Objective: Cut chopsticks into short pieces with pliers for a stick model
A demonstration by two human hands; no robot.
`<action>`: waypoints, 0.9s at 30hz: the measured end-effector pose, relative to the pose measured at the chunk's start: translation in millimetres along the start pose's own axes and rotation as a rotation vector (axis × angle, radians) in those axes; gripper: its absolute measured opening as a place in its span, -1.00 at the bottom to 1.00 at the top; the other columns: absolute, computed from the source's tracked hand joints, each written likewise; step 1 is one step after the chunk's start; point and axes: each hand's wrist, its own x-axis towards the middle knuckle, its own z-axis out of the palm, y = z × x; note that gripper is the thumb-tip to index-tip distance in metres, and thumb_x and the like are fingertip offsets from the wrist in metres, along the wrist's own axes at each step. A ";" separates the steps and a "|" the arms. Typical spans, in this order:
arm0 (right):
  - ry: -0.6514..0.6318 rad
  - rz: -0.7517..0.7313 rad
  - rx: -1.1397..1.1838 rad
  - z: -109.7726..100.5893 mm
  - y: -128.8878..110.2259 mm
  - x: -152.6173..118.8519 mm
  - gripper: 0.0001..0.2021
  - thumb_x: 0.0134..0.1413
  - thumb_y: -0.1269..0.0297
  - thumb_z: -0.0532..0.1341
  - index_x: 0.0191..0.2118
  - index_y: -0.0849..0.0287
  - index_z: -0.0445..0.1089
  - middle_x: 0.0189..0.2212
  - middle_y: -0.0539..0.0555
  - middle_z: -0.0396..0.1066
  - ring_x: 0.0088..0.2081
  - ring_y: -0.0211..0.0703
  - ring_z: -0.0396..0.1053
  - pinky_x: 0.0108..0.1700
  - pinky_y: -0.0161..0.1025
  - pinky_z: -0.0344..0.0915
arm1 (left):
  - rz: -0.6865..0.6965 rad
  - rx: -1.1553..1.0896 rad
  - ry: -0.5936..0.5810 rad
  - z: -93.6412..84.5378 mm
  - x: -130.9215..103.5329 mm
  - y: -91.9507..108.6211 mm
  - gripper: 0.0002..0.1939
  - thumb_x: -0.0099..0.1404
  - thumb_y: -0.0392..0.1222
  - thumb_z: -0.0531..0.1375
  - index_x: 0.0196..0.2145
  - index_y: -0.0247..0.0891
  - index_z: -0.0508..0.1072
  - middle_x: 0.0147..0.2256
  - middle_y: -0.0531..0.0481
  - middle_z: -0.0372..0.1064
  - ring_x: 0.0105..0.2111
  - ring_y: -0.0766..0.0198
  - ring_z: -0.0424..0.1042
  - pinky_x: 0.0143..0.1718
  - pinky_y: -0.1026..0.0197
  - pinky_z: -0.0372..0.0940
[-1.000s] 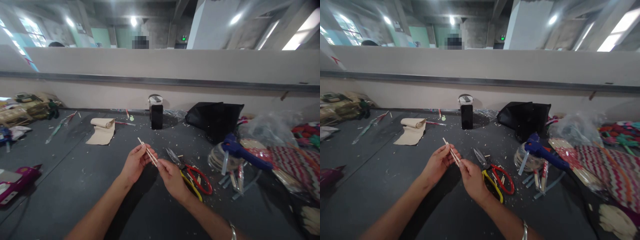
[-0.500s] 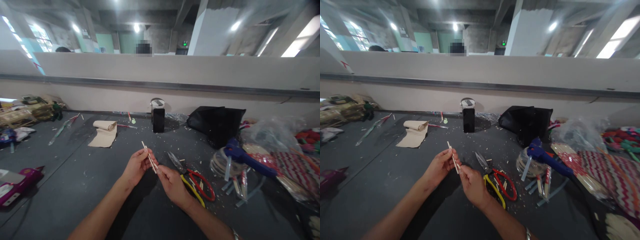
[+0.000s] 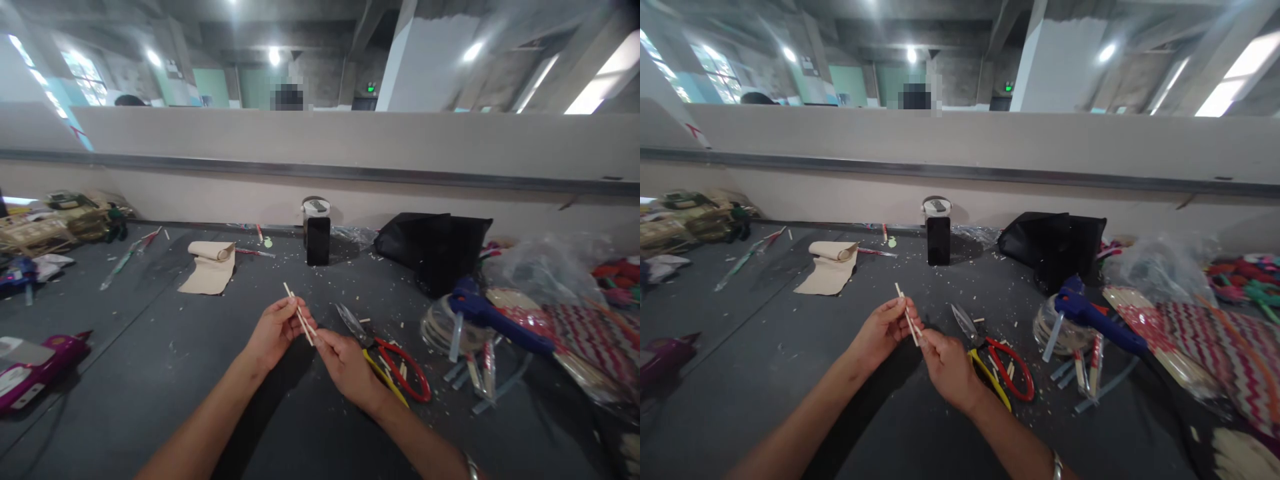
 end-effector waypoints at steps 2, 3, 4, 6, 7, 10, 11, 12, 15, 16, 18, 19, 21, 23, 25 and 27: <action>0.036 0.016 0.029 -3.5 2.4 3.3 -0.70 0.24 0.21 -0.04 -0.33 0.16 0.39 -0.47 -0.01 0.37 -0.40 -0.24 0.31 -0.32 -0.33 0.18 | 0.033 -0.017 0.037 0.4 0.8 -2.2 -0.86 0.18 -0.22 0.22 -0.34 -0.35 0.43 -0.42 -0.09 0.48 -0.38 0.20 0.50 -0.25 0.17 0.39; 0.065 0.038 0.050 -5.7 3.8 5.0 -0.72 0.22 0.20 -0.02 -0.29 0.15 0.40 -0.46 -0.01 0.38 -0.38 -0.23 0.32 -0.31 -0.32 0.20 | 0.047 -0.024 0.056 0.3 1.3 -2.7 -0.86 0.18 -0.22 0.22 -0.32 -0.36 0.43 -0.38 -0.12 0.49 -0.33 0.17 0.51 -0.20 0.14 0.38; 0.103 0.075 0.074 -8.2 5.2 6.8 -0.75 0.19 0.19 0.03 -0.26 0.16 0.40 -0.48 -0.01 0.38 -0.41 -0.23 0.32 -0.34 -0.32 0.21 | 0.056 -0.027 0.070 -0.2 1.9 -2.5 -0.86 0.19 -0.23 0.22 -0.31 -0.36 0.43 -0.35 -0.15 0.50 -0.29 0.15 0.51 -0.16 0.12 0.37; 0.207 0.181 0.147 -14.2 7.4 9.8 -0.78 0.09 0.14 0.13 -0.29 0.18 0.40 -0.60 -0.06 0.30 -0.53 -0.27 0.25 -0.48 -0.35 0.16 | 0.075 -0.017 0.101 -2.8 3.3 1.0 -0.85 0.20 -0.24 0.21 -0.27 -0.37 0.43 -0.30 -0.19 0.50 -0.24 0.13 0.50 -0.14 0.09 0.37; 0.265 0.237 0.209 -17.8 7.9 11.0 -0.78 0.04 0.13 0.17 -0.33 0.19 0.38 -0.65 -0.09 0.23 -0.60 -0.31 0.18 -0.56 -0.37 0.10 | 0.093 -0.010 0.119 -4.9 4.1 4.1 -0.83 0.20 -0.24 0.20 -0.25 -0.37 0.43 -0.28 -0.20 0.50 -0.24 0.13 0.50 -0.14 0.09 0.37; 0.402 0.334 0.459 -29.2 7.0 14.0 -0.79 -0.08 0.14 0.26 -0.43 0.19 0.32 -0.70 -0.15 0.12 -0.69 -0.40 0.04 -0.67 -0.43 -0.08 | 0.204 0.054 0.232 -12.5 5.7 16.3 -0.79 0.20 -0.20 0.19 -0.20 -0.34 0.42 -0.26 -0.17 0.49 -0.29 0.18 0.50 -0.22 0.12 0.37; 0.423 0.349 0.535 -32.6 6.2 14.5 -0.79 -0.11 0.17 0.28 -0.43 0.19 0.32 -0.71 -0.16 0.11 -0.70 -0.42 0.02 -0.68 -0.45 -0.11 | 0.259 0.099 0.281 -14.4 5.9 20.2 -0.78 0.20 -0.17 0.19 -0.21 -0.32 0.42 -0.27 -0.14 0.48 -0.32 0.20 0.49 -0.27 0.16 0.37; 0.428 0.362 0.592 -35.5 5.4 14.8 -0.79 -0.14 0.19 0.30 -0.43 0.19 0.31 -0.72 -0.17 0.11 -0.71 -0.44 0.00 -0.70 -0.46 -0.14 | 0.315 0.163 0.324 -15.5 5.6 23.5 -0.77 0.20 -0.14 0.19 -0.22 -0.31 0.43 -0.29 -0.11 0.48 -0.35 0.23 0.48 -0.32 0.20 0.35; 0.362 0.385 0.690 -39.9 2.7 13.7 -0.80 -0.15 0.22 0.31 -0.43 0.22 0.33 -0.75 -0.16 0.16 -0.74 -0.46 0.02 -0.72 -0.49 -0.16 | 0.457 0.428 0.349 -12.0 2.8 28.1 -0.78 0.20 -0.09 0.18 -0.27 -0.28 0.48 -0.36 -0.05 0.48 -0.36 0.29 0.44 -0.34 0.30 0.28; 0.317 0.382 0.712 -40.1 1.7 12.9 -0.80 -0.13 0.21 0.31 -0.43 0.22 0.34 -0.74 -0.14 0.20 -0.74 -0.46 0.06 -0.73 -0.50 -0.15 | 0.480 0.512 0.311 -8.7 1.0 27.5 -0.80 0.20 -0.11 0.18 -0.30 -0.28 0.50 -0.38 -0.04 0.48 -0.36 0.29 0.43 -0.31 0.32 0.26; 0.237 0.355 0.748 -39.3 -0.3 11.3 -0.79 -0.08 0.18 0.29 -0.42 0.23 0.35 -0.71 -0.10 0.27 -0.74 -0.43 0.14 -0.75 -0.50 -0.10 | 0.457 0.636 0.170 -0.8 -3.3 23.6 -0.85 0.18 -0.15 0.20 -0.39 -0.27 0.52 -0.40 -0.02 0.47 -0.34 0.29 0.41 -0.25 0.33 0.25; 0.217 0.336 0.759 -38.7 -1.2 10.7 -0.78 -0.06 0.16 0.28 -0.41 0.23 0.35 -0.69 -0.08 0.29 -0.73 -0.41 0.17 -0.76 -0.51 -0.08 | 0.405 0.671 0.075 3.0 -5.9 20.7 -0.86 0.17 -0.15 0.21 -0.41 -0.27 0.52 -0.41 -0.02 0.47 -0.35 0.29 0.41 -0.26 0.33 0.25; 0.221 0.305 0.770 -37.7 -2.4 10.2 -0.77 -0.04 0.15 0.28 -0.40 0.22 0.35 -0.67 -0.08 0.31 -0.72 -0.40 0.20 -0.77 -0.51 -0.03 | 0.232 0.713 -0.127 9.0 -11.1 14.2 -0.84 0.18 -0.13 0.21 -0.41 -0.28 0.51 -0.44 -0.02 0.45 -0.45 0.31 0.41 -0.36 0.32 0.28; 0.243 0.289 0.780 -36.9 -2.6 10.5 -0.76 -0.05 0.14 0.28 -0.37 0.22 0.35 -0.66 -0.08 0.31 -0.71 -0.40 0.22 -0.78 -0.50 0.02 | 0.037 0.717 -0.291 12.0 -15.8 9.1 -0.78 0.21 -0.08 0.17 -0.38 -0.30 0.47 -0.50 -0.01 0.41 -0.58 0.35 0.37 -0.51 0.33 0.26; 0.233 0.281 0.802 -35.9 -1.9 11.1 -0.72 -0.04 0.14 0.27 -0.25 0.22 0.35 -0.61 -0.07 0.33 -0.66 -0.35 0.27 -0.77 -0.49 0.08 | -0.120 0.641 -0.395 12.6 -19.0 6.9 -0.76 0.24 -0.06 0.13 -0.33 -0.31 0.45 -0.56 0.02 0.35 -0.65 0.38 0.33 -0.55 0.32 0.27; 0.214 0.263 0.821 -33.8 -0.7 11.3 -0.59 -0.02 0.14 0.26 -0.05 0.21 0.28 -0.52 -0.03 0.37 -0.57 -0.28 0.34 -0.74 -0.46 0.16 | -0.202 0.473 -0.422 11.9 -19.8 7.4 -0.79 0.25 -0.10 0.14 -0.28 -0.31 0.43 -0.55 0.04 0.32 -0.62 0.36 0.35 -0.48 0.22 0.36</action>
